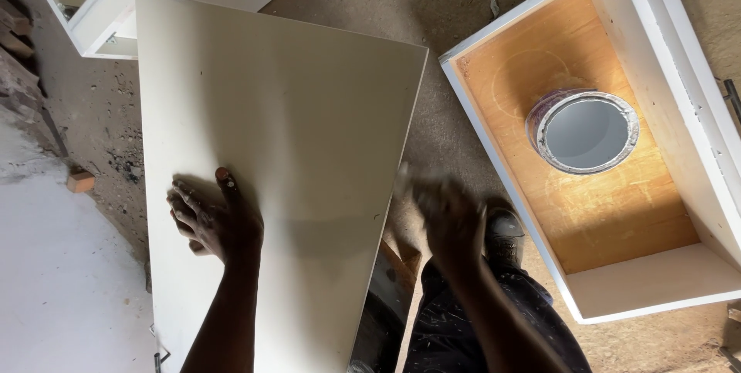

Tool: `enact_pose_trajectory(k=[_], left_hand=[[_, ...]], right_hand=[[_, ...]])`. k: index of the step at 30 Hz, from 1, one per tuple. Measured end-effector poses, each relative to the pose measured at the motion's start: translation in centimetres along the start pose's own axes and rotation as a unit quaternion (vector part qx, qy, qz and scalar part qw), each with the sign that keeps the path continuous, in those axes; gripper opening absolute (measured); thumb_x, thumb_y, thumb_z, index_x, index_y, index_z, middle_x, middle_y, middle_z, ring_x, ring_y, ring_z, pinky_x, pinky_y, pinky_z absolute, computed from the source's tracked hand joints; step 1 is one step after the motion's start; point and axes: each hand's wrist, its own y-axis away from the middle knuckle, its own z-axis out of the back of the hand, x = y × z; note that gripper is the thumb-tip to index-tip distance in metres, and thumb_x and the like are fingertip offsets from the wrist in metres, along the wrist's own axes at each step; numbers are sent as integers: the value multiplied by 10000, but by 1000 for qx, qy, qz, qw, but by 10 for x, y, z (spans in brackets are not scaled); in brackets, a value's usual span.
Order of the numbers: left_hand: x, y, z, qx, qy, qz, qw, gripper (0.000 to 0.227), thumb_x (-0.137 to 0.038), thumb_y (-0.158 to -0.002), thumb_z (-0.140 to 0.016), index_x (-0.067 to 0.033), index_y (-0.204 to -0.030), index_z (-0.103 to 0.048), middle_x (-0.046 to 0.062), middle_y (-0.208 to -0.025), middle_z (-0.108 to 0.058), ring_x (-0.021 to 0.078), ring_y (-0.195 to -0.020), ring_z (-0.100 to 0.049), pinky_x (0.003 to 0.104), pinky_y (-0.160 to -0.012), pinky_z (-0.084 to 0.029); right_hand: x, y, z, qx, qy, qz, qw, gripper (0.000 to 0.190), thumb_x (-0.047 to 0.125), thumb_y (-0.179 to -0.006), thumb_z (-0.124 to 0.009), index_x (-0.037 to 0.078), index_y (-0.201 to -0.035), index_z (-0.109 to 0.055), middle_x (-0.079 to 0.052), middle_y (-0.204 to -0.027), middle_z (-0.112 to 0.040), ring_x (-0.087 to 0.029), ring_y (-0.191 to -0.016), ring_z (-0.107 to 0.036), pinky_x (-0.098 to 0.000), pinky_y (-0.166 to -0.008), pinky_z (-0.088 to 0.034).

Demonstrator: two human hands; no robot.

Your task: The person paints a white cabinet door using a cloth and a paint can. They dip the cloth into the paint and apply it to the door surface, then use a scraper tool to smooth the edges and surface of the door.

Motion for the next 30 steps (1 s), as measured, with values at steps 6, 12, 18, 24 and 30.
enact_pose_trajectory(k=[6,12,18,24,30], left_hand=[[-7,4,5,8,10,21,1000,930,-727,-990,-297,-73,-1640,-172,177,-1698,-185,331,-1535,-159,577,-1167,-157],[0,0,0,6,-3,-9,1000,894,-703,-1016,-287,-76,-1642,-168,222,-1686,-200,344,-1530,-163,563,-1170,-165],[-7,4,3,-2,-2,20,1000,941,-778,-957,-266,-140,-1646,-202,161,-1687,-211,350,-1502,-219,616,-1106,-237],[-7,4,2,-8,1,24,1000,926,-752,-979,-294,-105,-1637,-219,142,-1686,-220,348,-1504,-219,614,-1111,-232],[-5,6,3,-18,7,23,1000,895,-732,-992,-323,-114,-1633,-240,135,-1679,-239,357,-1498,-235,639,-1095,-237]], right_hand=[[12,-149,20,-95,50,110,988,248,284,-1033,-710,87,-885,-741,4,-768,-724,-84,-655,-607,-274,-558,-464],[9,-173,43,-50,-144,143,978,126,-65,-947,-690,34,-1016,-651,-30,-807,-613,-90,-706,-523,-250,-632,-472],[2,-82,24,71,-195,-3,978,112,119,-868,-618,56,-932,-685,-39,-909,-720,-100,-821,-625,-262,-733,-536],[-16,49,5,162,-167,-42,972,132,97,-895,-583,116,-814,-686,5,-738,-672,-92,-570,-556,-260,-490,-443],[-1,29,-2,41,-97,-54,993,86,113,-911,-666,77,-841,-701,0,-685,-654,-85,-577,-537,-256,-526,-458]])
